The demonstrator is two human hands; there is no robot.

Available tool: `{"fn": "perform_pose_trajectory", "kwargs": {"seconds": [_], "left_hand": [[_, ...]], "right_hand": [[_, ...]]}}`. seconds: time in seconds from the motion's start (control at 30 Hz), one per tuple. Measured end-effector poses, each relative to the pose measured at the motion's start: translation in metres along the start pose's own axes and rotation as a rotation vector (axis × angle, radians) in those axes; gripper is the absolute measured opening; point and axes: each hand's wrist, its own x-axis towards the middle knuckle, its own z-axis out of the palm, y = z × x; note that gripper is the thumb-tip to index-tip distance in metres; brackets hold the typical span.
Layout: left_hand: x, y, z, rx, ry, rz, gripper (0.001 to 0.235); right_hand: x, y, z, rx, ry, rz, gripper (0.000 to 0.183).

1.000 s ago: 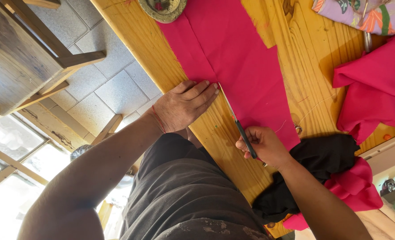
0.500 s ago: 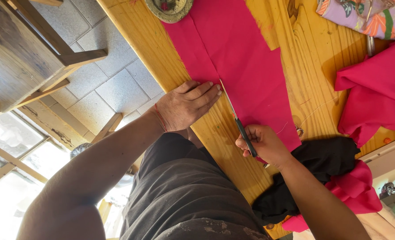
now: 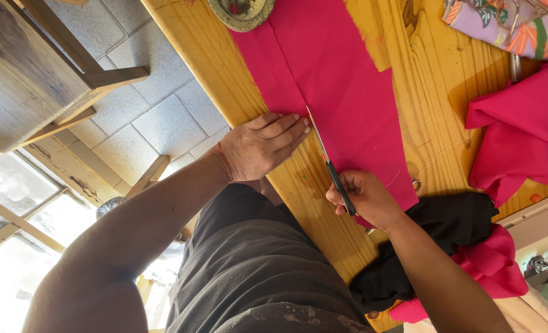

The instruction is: The person is pinning a pattern to pink fabric and then carefully cutting it out using fabric scissors on a wooden work table.

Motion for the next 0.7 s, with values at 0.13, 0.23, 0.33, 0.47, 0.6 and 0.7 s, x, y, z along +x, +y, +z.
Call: {"fn": "perform_pose_trajectory", "kwargs": {"seconds": [0.13, 0.23, 0.33, 0.47, 0.6, 0.7], "left_hand": [[-0.006, 0.003, 0.015, -0.002, 0.006, -0.001, 0.041], [-0.008, 0.002, 0.019, 0.001, -0.002, 0.007, 0.043], [-0.010, 0.001, 0.021, 0.009, -0.010, 0.020, 0.046], [-0.009, 0.002, 0.019, -0.011, 0.007, 0.014, 0.042], [-0.009, 0.002, 0.020, -0.008, 0.023, 0.006, 0.041], [-0.008, 0.000, 0.020, -0.024, 0.030, 0.021, 0.044]], "right_hand": [[0.004, 0.015, -0.005, 0.012, 0.013, -0.014, 0.025], [0.005, 0.017, -0.007, 0.032, 0.024, -0.005, 0.027], [0.007, 0.013, -0.008, 0.013, 0.009, 0.006, 0.026], [0.008, -0.003, -0.006, -0.024, -0.008, 0.005, 0.025], [0.010, -0.005, -0.006, -0.009, 0.004, 0.000, 0.023], [0.014, 0.009, -0.013, -0.007, 0.014, -0.012, 0.026]]}}
